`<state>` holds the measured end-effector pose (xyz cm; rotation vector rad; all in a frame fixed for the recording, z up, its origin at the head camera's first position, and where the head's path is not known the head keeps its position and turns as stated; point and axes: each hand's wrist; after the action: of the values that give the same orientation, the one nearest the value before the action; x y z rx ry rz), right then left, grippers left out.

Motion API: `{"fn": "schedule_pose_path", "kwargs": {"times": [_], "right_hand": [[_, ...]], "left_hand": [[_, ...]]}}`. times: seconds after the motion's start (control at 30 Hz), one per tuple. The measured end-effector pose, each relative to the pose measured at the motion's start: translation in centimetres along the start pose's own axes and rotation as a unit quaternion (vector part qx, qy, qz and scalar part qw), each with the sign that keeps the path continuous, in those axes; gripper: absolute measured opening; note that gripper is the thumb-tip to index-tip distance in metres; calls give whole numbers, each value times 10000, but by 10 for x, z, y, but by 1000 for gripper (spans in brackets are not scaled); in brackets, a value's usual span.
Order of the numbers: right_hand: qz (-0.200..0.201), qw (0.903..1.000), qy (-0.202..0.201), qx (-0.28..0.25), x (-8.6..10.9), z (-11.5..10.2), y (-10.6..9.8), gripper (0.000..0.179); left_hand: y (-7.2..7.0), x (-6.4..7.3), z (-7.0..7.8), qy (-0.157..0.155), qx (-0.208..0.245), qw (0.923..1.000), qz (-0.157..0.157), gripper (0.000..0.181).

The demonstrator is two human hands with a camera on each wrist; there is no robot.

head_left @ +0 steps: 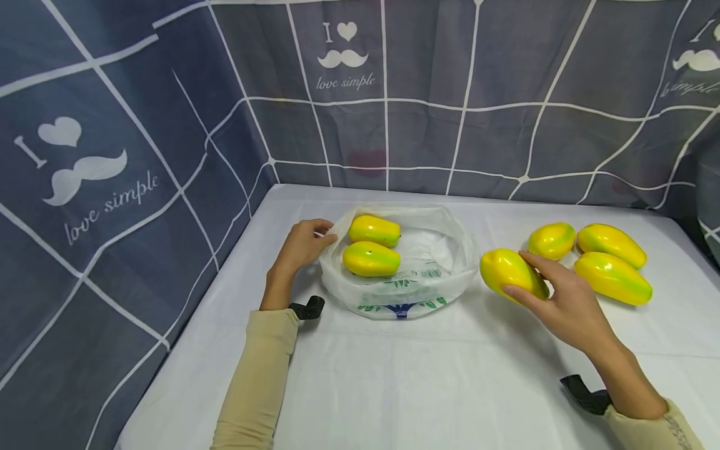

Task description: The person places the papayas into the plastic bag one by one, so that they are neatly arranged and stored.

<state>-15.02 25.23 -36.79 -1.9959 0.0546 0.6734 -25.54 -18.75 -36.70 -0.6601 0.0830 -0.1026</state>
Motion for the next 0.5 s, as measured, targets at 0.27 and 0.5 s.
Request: {"fn": "schedule_pose_path", "kwargs": {"times": [0.27, 0.5], "right_hand": [[-143, 9997, -184, -52, -15, -18, 8, 63], [-253, 9954, -230, -896, -30, -38, 19, 61]], "left_hand": [[1, 0, -1, -1, 23, 10000, -35, 39], [0, -1, -2, 18, -7, 10000, 12, 39]]}}
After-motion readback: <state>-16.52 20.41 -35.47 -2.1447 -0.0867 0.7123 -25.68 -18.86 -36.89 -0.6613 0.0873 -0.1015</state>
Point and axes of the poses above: each hand's wrist, its own x-axis away from the middle knuckle, its own y-axis out of the palm, z = x × y, and after that the axes turned 7 degrees about x, right-handed
